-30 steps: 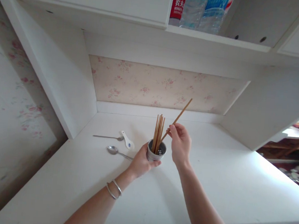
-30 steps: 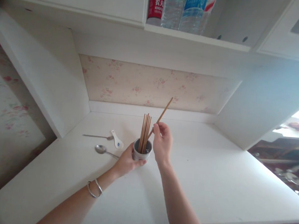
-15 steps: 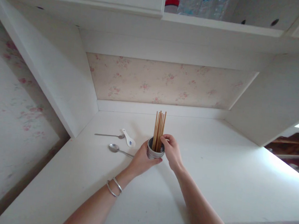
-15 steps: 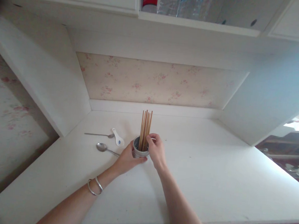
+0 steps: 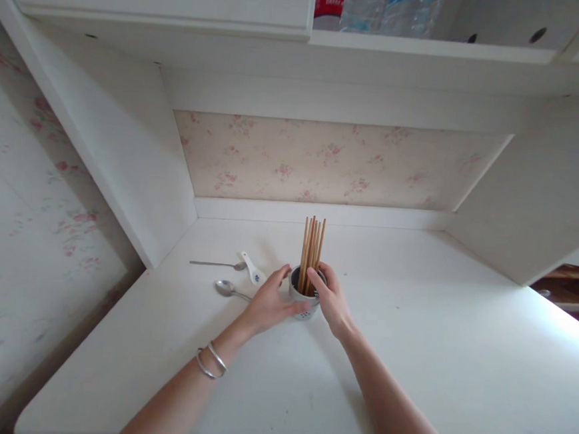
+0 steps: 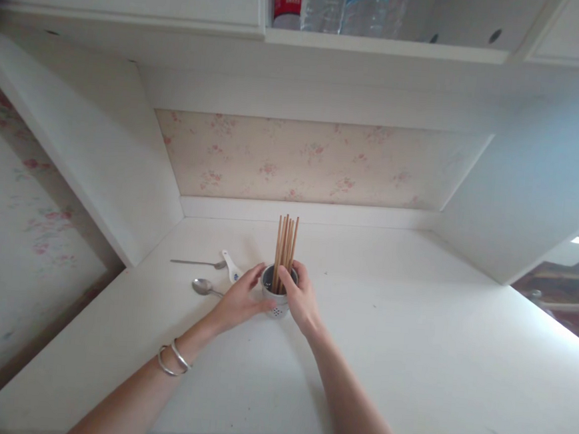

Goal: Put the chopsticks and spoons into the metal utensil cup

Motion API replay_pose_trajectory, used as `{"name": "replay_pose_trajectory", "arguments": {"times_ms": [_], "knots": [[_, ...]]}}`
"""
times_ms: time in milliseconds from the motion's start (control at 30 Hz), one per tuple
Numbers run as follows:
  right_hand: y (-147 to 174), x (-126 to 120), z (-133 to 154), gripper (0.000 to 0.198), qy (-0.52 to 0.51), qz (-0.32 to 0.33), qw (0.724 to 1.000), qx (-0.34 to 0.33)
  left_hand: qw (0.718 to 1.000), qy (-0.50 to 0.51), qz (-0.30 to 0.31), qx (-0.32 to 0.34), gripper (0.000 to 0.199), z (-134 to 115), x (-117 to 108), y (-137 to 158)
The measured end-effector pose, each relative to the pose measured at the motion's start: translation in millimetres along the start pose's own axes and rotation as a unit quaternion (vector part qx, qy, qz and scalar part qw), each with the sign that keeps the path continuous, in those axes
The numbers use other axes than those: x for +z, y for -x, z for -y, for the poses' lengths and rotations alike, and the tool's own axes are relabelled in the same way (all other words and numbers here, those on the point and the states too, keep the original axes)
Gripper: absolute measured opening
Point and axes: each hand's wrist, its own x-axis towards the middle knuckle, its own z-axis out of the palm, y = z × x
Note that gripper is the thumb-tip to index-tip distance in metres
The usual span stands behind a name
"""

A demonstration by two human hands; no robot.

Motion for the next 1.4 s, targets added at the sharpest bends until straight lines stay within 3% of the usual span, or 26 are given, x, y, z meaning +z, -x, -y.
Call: {"name": "replay_pose_trajectory", "arguments": {"times_ms": [100, 233, 433, 567, 633, 700, 833, 1033, 1267, 1400], "knots": [[-0.6, -1.6, -0.2, 0.039, 0.009, -0.005, 1.0, 0.008, 0.998, -0.064, -0.014, -0.014, 0.063, -11.2, -30.7, -3.0], [-0.6, -4.0, 0.0, 0.039, 0.012, 0.0, 1.0, 0.021, 0.976, -0.216, -0.018, 0.025, 0.039, -28.0, -76.6, -20.7], [0.1, -5.2, -0.8, 0.042, 0.025, -0.001, 1.0, 0.013, 0.858, -0.501, 0.099, 0.055, 0.031, -25.9, -124.9, -52.8], [-0.6, -5.5, -0.1, 0.042, 0.031, 0.007, 0.999, 0.016, 0.784, -0.592, 0.187, 0.024, 0.029, -15.5, -136.1, -58.9], [-0.6, -5.9, 1.0, 0.042, 0.03, 0.01, 0.999, 0.018, 0.762, -0.61, 0.217, -0.017, 0.028, -13.5, -138.8, -59.8], [-0.2, -6.6, 2.1, 0.042, 0.034, 0.013, 0.999, 0.017, 0.766, -0.595, 0.238, -0.045, 0.027, -15.3, -140.5, -60.0], [0.4, -7.9, 2.2, 0.043, 0.05, 0.012, 0.998, 0.02, 0.807, -0.539, 0.227, -0.077, 0.032, -25.4, -136.4, -51.7], [0.0, -8.2, -0.8, 0.044, 0.052, 0.009, 0.998, 0.015, 0.826, -0.497, 0.235, -0.127, 0.031, -20.6, -111.4, -12.2], [-0.1, -8.6, -2.9, 0.046, 0.05, 0.008, 0.999, 0.006, 0.828, -0.521, 0.171, -0.116, 0.028, 5.5, -100.0, 13.4], [-1.0, -7.9, -3.9, 0.045, 0.046, 0.008, 0.999, 0.005, 0.866, -0.464, 0.128, -0.139, 0.03, 5.7, -99.2, 21.5]]}}
